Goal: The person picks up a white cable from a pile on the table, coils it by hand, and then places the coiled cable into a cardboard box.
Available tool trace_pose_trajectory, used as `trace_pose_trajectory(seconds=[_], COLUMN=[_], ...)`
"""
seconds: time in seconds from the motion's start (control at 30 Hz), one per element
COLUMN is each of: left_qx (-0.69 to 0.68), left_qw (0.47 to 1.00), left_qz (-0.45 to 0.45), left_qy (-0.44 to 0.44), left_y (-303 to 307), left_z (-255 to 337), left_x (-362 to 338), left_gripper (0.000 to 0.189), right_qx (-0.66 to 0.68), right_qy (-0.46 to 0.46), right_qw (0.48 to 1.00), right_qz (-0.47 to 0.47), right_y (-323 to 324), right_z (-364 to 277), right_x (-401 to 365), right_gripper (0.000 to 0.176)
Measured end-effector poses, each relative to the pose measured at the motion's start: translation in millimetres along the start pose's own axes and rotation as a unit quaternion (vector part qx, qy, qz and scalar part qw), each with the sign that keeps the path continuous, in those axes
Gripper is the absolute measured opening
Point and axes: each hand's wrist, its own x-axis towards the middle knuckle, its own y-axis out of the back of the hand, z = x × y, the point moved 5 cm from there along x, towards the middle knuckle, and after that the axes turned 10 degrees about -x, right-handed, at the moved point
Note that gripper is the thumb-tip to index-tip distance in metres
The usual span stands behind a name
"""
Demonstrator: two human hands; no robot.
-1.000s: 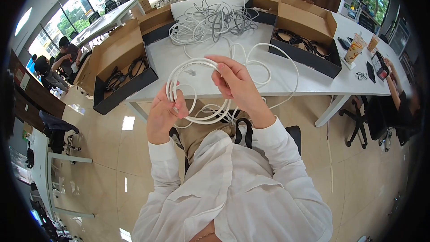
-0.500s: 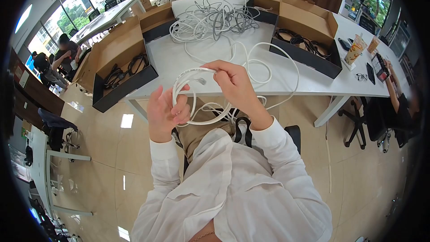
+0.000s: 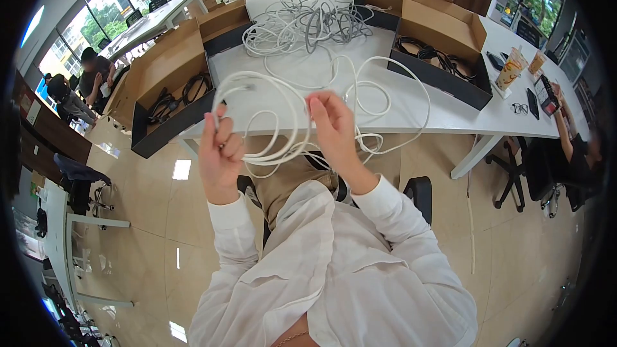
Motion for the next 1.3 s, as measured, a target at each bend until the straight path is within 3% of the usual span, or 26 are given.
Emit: trace_pose_trajectory(seconds=[0.07,0.13,0.17,0.23,0.3,0.4,0.53,0.57,0.63,0.77,0.87,0.97,1.03,1.1,1.17,1.3], left_qx=[-0.033,-0.066,-0.081,-0.111,-0.044,0.044,0.175,0.208,0.311,0.519,0.773,0.763,0.751,0.696,0.559,0.483], left_qw=[0.998,0.993,0.992,0.989,0.998,0.995,0.978,0.971,0.945,0.839,0.565,0.531,0.554,0.663,0.822,0.871], left_qz=[-0.033,-0.086,-0.091,-0.099,-0.021,0.06,0.103,0.107,0.102,0.12,0.081,0.026,-0.002,-0.004,0.018,-0.057], left_qy=[-0.032,-0.045,-0.028,0.004,0.028,0.061,0.054,0.05,-0.01,-0.113,-0.278,-0.367,-0.36,-0.276,-0.107,-0.066], left_y=[-3.0,-8.2,-8.8,-10.8,-8.9,-1.7,-0.8,-2.9,2.0,9.5,-9.5,-24.9,-27.1,-24.6,-19.7,-3.2], left_z=[8.7,13.1,10.7,4.7,-3.9,-13.8,-27.9,-33.1,-40.3,-40.5,-33.2,-29.9,-28.7,-28.3,-36.8,-43.1], left_x=[-1.4,-3.2,-3.8,-5.5,-6.9,-7.5,-6.7,-7.9,-6.5,-9.4,-17.1,-22.8,-24.8,-28.3,-35.6,-38.0], left_gripper=[0.024,0.023,0.022,0.02,0.018,0.016,0.016,0.016,0.017,0.016,0.012,0.014,0.015,0.015,0.014,0.014], right_qx=[0.064,0.159,0.211,0.373,0.492,0.498,0.316,0.205,0.133,0.06,0.056,0.062,0.076,0.082,0.081,0.08], right_qy=[-0.11,-0.246,-0.327,-0.369,-0.385,-0.262,-0.146,-0.117,-0.139,-0.144,-0.128,-0.126,-0.141,-0.154,-0.166,-0.177], right_qw=[0.99,0.947,0.905,0.834,0.768,0.788,0.879,0.925,0.945,0.958,0.954,0.949,0.942,0.936,0.931,0.928], right_qz=[-0.06,-0.134,-0.171,-0.169,-0.143,-0.249,-0.326,-0.297,-0.265,-0.24,-0.264,-0.282,-0.295,-0.306,-0.314,-0.318], right_y=[-5.3,-23.1,-31.5,-37.1,-36.8,-14.1,-2.3,4.8,8.4,6.3,5.7,6.3,7.3,7.3,7.8,8.9], right_z=[22.3,35.2,38.4,23.1,-3.6,-20.3,-31.8,-35.2,-38.6,-43.0,-48.6,-49.6,-50.1,-49.4,-47.4,-37.0], right_x=[-17.0,-33.7,-37.8,-32.6,-22.0,-5.8,-2.5,-3.6,-3.3,-4.3,-3.8,0.1,2.2,4.1,6.2,8.2], right_gripper=[0.033,0.042,0.059,0.065,0.076,0.08,0.074,0.056,0.046,0.036,0.036,0.038,0.036,0.034,0.032,0.024])
